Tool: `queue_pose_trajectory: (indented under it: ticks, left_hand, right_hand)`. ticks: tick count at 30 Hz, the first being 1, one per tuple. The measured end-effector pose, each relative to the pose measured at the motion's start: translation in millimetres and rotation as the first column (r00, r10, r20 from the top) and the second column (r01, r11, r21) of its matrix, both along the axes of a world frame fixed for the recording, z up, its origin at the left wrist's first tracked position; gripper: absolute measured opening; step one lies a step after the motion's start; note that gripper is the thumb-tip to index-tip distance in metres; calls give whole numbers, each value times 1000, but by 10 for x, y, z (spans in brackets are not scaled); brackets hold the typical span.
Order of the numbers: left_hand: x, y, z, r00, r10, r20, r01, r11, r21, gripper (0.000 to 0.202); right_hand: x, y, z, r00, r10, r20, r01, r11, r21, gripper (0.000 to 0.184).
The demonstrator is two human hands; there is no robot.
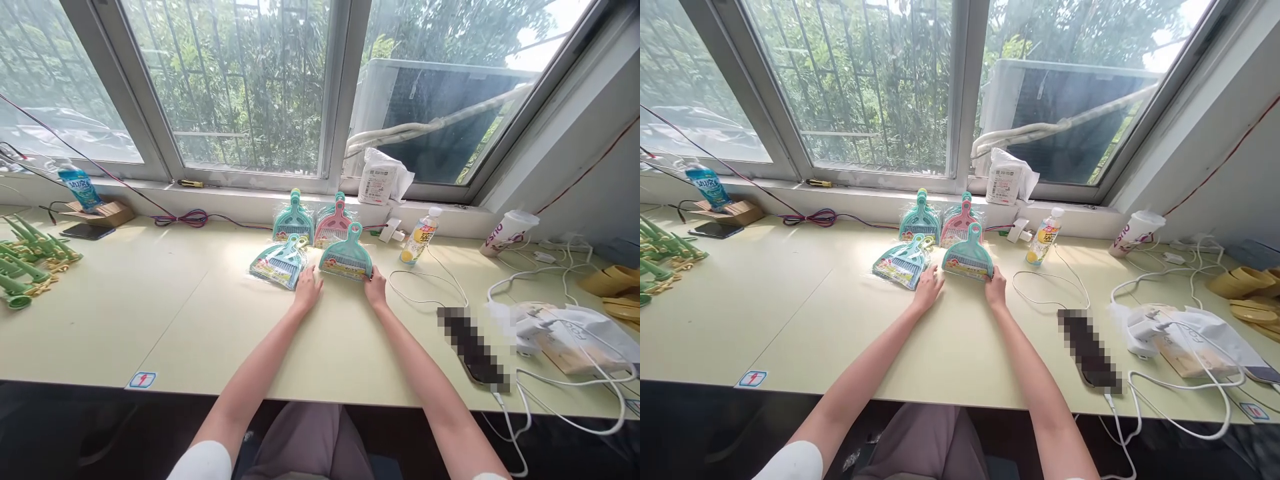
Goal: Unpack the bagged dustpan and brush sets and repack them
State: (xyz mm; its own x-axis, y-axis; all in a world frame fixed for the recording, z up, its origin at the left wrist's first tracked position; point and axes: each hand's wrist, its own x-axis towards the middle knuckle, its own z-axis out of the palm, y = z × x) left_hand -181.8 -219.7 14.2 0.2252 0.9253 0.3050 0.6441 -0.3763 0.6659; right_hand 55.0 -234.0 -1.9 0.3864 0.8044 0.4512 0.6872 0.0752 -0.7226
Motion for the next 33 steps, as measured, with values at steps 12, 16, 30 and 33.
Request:
queue_pose_trajectory:
  ticks: [12,16,30,33]
  left_hand:
    - [-11,39,-47,992,-74,-103,65,994,-86,53]
    - [-17,47,-32,986,-80,-144,68,994,-83,48]
    - [-19,21,48,981,-104,-163,89,991,-98,37]
    - [-23,14,60,981,-105,-165,89,991,-101,36]
  right_hand:
    - [-197,1149,46,989,-137,59,139,989,-40,40]
    - [-222,1417,53,980,-198,28,199,979,-36,40]
    - [-109,1701,21,938,-347,-18,345,937,-54,39]
    - [-79,1740,1,960,-280,-5,276,951,-137,40]
